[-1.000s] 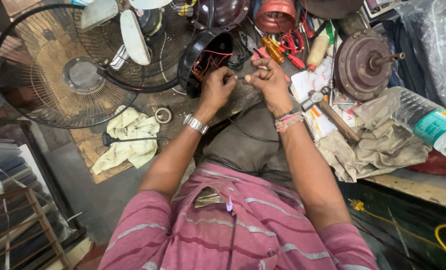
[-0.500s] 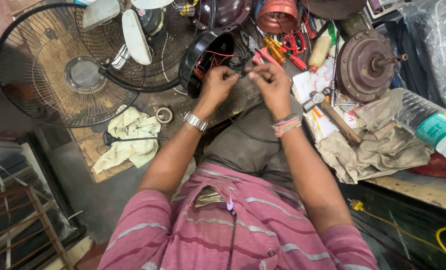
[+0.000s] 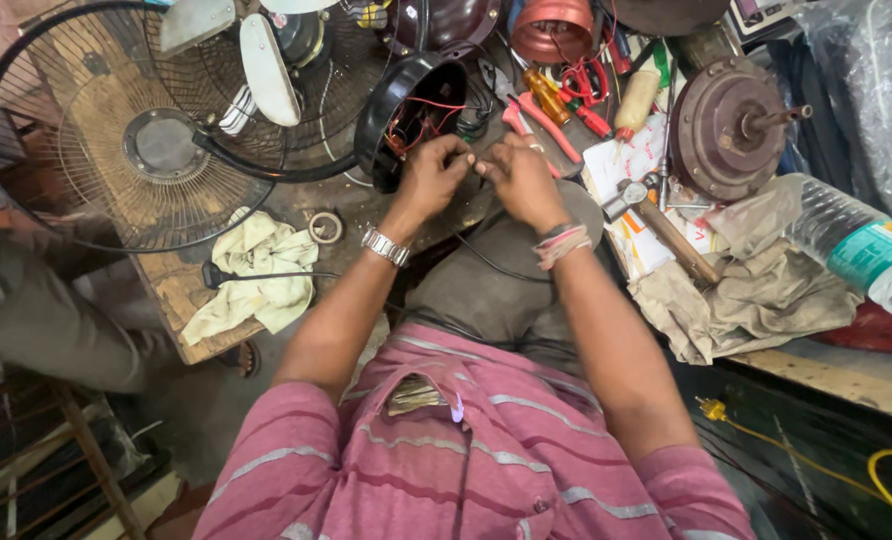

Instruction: The person repairs a ceiling fan motor by hand, stripping wire ends, twisting connections, and wrapping them with electrical tape. They then place the motor housing back onto the fan assembly.

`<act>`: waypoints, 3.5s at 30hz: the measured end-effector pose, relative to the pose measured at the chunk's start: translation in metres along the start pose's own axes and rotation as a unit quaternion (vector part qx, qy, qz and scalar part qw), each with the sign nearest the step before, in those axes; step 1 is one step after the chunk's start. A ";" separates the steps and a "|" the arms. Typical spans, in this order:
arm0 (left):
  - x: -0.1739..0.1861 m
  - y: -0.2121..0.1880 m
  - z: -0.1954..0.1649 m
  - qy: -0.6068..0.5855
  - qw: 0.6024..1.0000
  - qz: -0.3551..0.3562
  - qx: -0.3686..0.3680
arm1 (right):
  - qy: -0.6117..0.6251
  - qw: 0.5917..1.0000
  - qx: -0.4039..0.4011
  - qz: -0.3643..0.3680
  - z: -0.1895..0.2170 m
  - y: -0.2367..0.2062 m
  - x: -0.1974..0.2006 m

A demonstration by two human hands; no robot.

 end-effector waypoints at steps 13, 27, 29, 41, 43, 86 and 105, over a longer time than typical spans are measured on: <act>-0.009 0.002 0.031 -0.171 0.977 -0.061 0.109 | 0.318 0.943 -0.066 0.070 -0.033 0.007 -0.008; 0.002 -0.001 0.000 -0.035 0.996 0.074 0.030 | 0.381 0.906 -0.110 0.148 -0.044 0.008 -0.020; 0.002 -0.001 -0.001 -0.018 0.996 0.082 0.033 | 0.431 0.881 -0.126 0.152 -0.052 0.012 -0.024; -0.008 0.002 0.011 -0.125 0.990 -0.052 0.038 | 0.135 0.991 -0.013 0.003 -0.018 -0.002 0.006; -0.007 0.001 0.006 -0.106 0.992 -0.066 0.018 | 0.109 0.994 0.016 0.005 -0.010 -0.004 0.007; -0.007 -0.001 0.005 0.020 0.997 -0.019 0.079 | 0.108 0.993 -0.010 -0.036 -0.009 -0.007 0.011; -0.012 0.004 0.017 -0.088 0.987 -0.090 0.104 | -0.052 0.989 0.047 -0.131 0.013 -0.008 0.011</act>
Point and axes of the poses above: each hand's wrist, its own y-axis towards the middle knuckle, its own x-axis out of the back of the hand, z = x × y, the point moved 6 cm from there along y, towards the middle knuckle, and after that the axes turned 15 degrees about -x, right-handed, at the moved point
